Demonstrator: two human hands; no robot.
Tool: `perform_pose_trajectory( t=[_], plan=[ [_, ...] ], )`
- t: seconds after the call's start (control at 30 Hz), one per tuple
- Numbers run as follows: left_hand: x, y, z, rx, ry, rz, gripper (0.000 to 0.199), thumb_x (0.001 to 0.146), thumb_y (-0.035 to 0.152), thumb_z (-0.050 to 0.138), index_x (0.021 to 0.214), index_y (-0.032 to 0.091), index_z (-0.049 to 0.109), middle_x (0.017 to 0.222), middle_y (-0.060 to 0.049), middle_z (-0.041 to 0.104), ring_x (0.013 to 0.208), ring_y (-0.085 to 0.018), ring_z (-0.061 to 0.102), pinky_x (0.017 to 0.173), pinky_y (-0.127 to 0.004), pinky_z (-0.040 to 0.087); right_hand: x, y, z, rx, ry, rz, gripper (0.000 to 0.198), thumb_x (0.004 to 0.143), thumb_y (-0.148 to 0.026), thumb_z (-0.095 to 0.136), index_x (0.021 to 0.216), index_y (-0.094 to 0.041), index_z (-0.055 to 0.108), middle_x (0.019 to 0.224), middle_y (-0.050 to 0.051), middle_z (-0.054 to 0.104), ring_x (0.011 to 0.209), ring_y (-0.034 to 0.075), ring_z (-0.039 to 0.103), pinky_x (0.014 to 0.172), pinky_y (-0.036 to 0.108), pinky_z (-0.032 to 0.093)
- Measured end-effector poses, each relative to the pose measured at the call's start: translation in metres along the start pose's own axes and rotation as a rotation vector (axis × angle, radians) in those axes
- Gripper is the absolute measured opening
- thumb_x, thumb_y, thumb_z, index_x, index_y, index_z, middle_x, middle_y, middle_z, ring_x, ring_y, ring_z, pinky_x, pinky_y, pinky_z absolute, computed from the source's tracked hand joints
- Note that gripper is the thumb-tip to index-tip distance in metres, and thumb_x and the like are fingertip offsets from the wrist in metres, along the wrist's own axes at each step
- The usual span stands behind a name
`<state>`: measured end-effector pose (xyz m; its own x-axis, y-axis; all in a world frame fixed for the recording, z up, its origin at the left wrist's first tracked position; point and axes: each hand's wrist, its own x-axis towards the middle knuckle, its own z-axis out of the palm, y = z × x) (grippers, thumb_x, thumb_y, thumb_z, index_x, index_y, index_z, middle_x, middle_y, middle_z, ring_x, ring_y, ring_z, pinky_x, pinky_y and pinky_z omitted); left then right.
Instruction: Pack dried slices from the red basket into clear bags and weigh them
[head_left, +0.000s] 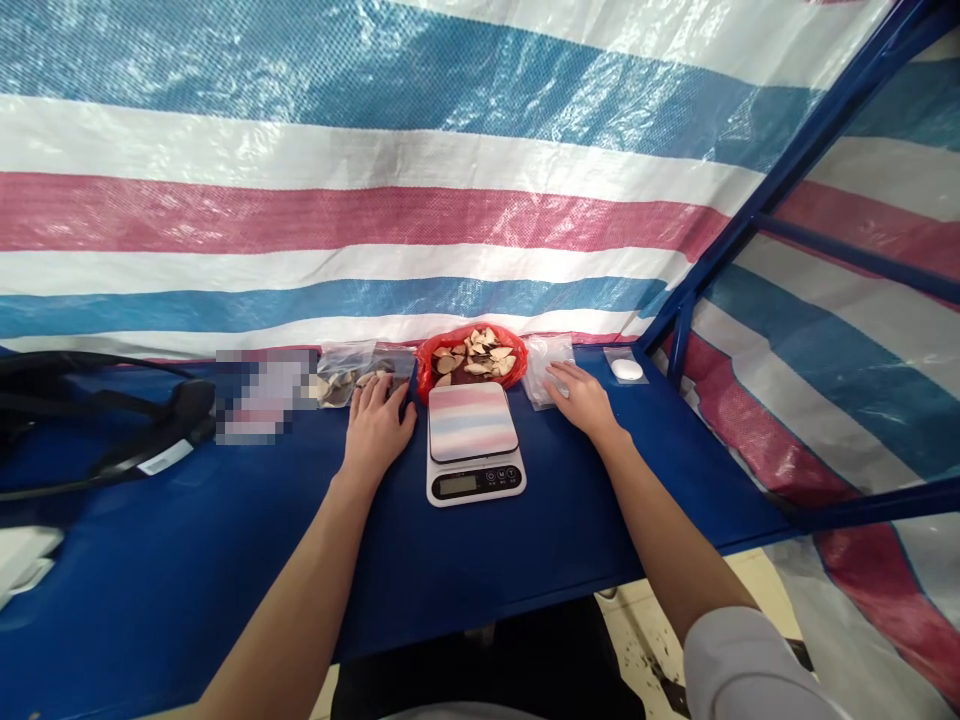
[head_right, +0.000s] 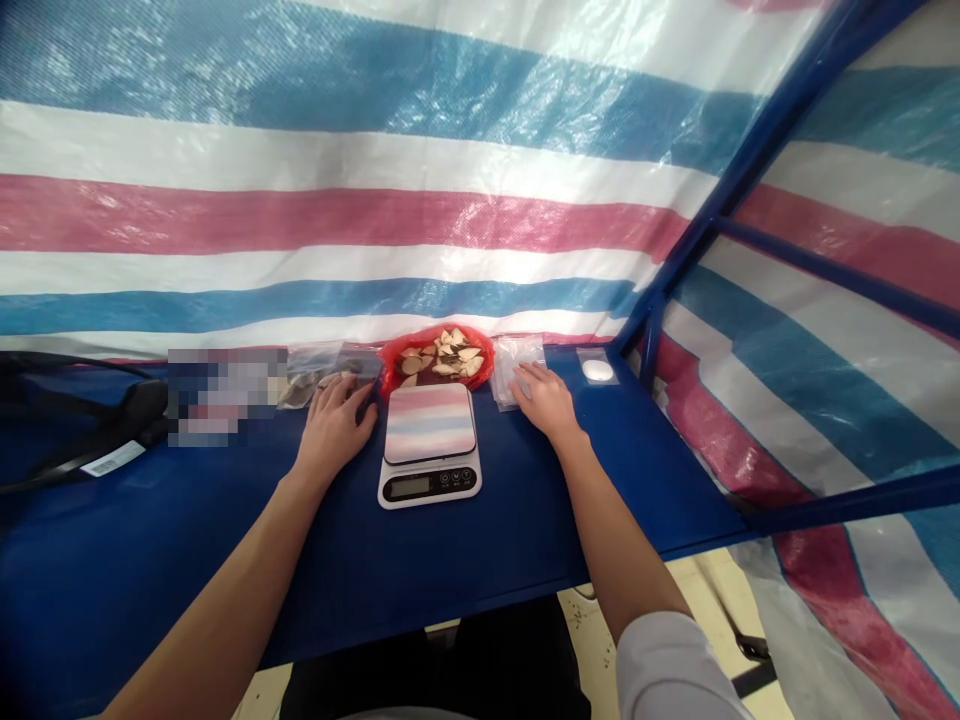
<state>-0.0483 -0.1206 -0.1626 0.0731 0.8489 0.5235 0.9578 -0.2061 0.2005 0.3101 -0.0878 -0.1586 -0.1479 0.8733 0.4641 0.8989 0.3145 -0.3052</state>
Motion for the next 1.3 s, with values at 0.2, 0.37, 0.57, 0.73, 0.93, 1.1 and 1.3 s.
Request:
perform_pose_trajectory(
  t=[0.2, 0.37, 0.57, 0.73, 0.93, 1.1, 1.3],
  plan=[
    [0.000, 0.001, 0.000, -0.028, -0.028, -0.016, 0.040, 0.097, 0.031, 0.048, 0.126, 0.014, 0.072, 0.148, -0.020, 0.058, 0.144, -0.037, 0.047, 0.123, -0.055, 0.032, 0.001, 0.011, 0.015, -0.020, -0.048, -0.016, 0.034, 0.099, -0.039, 0.056, 0.124, -0.024, 0.074, 0.137, 0.009, 0.070, 0.135, 0.029, 0.060, 0.116, 0.047, 0.047],
    [0.000, 0.001, 0.001, -0.016, -0.022, -0.012, 0.041, 0.098, 0.031, 0.046, 0.125, 0.013, 0.072, 0.147, -0.020, 0.058, 0.143, -0.038, 0.048, 0.122, -0.056, 0.032, -0.001, 0.004, 0.009, -0.051, -0.038, 0.009, 0.030, 0.101, -0.039, 0.055, 0.117, -0.027, 0.077, 0.132, 0.005, 0.073, 0.124, 0.026, 0.067, 0.107, 0.041, 0.054],
    [0.001, 0.000, 0.002, -0.010, -0.023, -0.005, 0.040, 0.097, 0.032, 0.046, 0.124, 0.015, 0.072, 0.146, -0.019, 0.059, 0.142, -0.036, 0.049, 0.122, -0.056, 0.033, -0.003, -0.002, 0.003, -0.079, 0.024, 0.049, 0.027, 0.100, -0.036, 0.056, 0.111, -0.029, 0.079, 0.128, 0.002, 0.075, 0.112, 0.023, 0.073, 0.093, 0.033, 0.059],
    [0.001, 0.000, 0.001, -0.025, -0.019, -0.011, 0.040, 0.097, 0.033, 0.046, 0.124, 0.016, 0.072, 0.145, -0.017, 0.060, 0.142, -0.035, 0.049, 0.121, -0.054, 0.033, -0.005, -0.004, 0.002, -0.005, 0.150, 0.109, 0.033, 0.101, -0.038, 0.051, 0.110, -0.026, 0.080, 0.119, 0.005, 0.079, 0.106, 0.023, 0.075, 0.088, 0.030, 0.059],
    [0.003, 0.003, -0.003, -0.122, 0.022, -0.056, 0.038, 0.096, 0.032, 0.049, 0.123, 0.019, 0.072, 0.141, -0.015, 0.063, 0.138, -0.034, 0.052, 0.120, -0.054, 0.035, -0.002, -0.014, -0.013, 0.250, 0.296, 0.174, 0.042, 0.097, -0.051, 0.052, 0.102, -0.022, 0.082, 0.110, 0.011, 0.080, 0.104, 0.030, 0.076, 0.095, 0.040, 0.058],
    [0.011, 0.015, -0.023, -0.307, 0.125, -0.071, 0.037, 0.097, 0.034, 0.047, 0.116, 0.017, 0.074, 0.129, -0.016, 0.070, 0.126, -0.031, 0.061, 0.114, -0.048, 0.044, 0.003, -0.042, -0.028, 0.616, 0.348, 0.232, 0.041, 0.092, -0.054, 0.062, 0.100, -0.019, 0.081, 0.101, 0.009, 0.082, 0.098, 0.030, 0.076, 0.091, 0.042, 0.059],
    [0.027, 0.050, -0.039, -0.703, 0.107, -0.093, 0.038, 0.098, 0.042, 0.051, 0.115, 0.017, 0.074, 0.120, -0.012, 0.075, 0.114, -0.027, 0.069, 0.106, -0.042, 0.051, 0.015, -0.093, -0.030, 1.133, 0.220, 0.283, 0.034, 0.081, -0.055, 0.076, 0.092, -0.023, 0.082, 0.096, 0.005, 0.082, 0.094, 0.029, 0.076, 0.088, 0.043, 0.062]
  ],
)
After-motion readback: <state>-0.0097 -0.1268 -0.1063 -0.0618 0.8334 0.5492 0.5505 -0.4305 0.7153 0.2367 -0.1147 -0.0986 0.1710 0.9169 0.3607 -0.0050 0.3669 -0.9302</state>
